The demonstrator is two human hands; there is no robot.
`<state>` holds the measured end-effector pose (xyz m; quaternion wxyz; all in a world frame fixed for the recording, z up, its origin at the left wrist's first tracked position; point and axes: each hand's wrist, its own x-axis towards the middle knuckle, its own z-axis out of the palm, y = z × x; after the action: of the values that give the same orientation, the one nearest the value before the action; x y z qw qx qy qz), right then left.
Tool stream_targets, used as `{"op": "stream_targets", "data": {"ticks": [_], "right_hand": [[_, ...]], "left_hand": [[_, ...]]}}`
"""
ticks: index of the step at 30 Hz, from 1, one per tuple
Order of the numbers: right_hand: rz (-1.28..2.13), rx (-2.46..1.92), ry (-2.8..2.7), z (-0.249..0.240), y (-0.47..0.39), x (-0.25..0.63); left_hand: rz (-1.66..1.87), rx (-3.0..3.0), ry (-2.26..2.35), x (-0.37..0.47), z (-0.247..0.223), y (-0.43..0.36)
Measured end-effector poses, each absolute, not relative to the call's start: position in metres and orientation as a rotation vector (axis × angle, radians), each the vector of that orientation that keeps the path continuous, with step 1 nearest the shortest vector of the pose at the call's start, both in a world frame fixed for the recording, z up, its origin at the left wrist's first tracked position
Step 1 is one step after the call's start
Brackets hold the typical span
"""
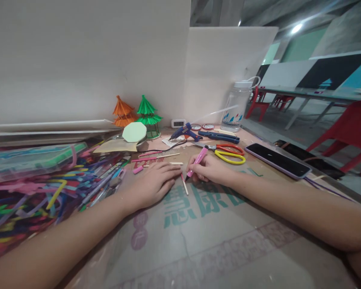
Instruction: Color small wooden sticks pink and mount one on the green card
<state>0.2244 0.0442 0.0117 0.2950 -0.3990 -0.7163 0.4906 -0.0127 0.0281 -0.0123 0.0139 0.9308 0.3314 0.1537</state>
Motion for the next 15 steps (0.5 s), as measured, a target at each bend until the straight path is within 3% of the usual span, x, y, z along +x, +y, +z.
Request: {"op": "stream_targets", "data": {"ticks": [15], "right_hand": [[1.172,-1.02,-1.958,0.0091,0.0369,0.2251]], "left_hand": [[0.484,2.924,0.976,-0.0138,-0.0126,0.0311]]}}
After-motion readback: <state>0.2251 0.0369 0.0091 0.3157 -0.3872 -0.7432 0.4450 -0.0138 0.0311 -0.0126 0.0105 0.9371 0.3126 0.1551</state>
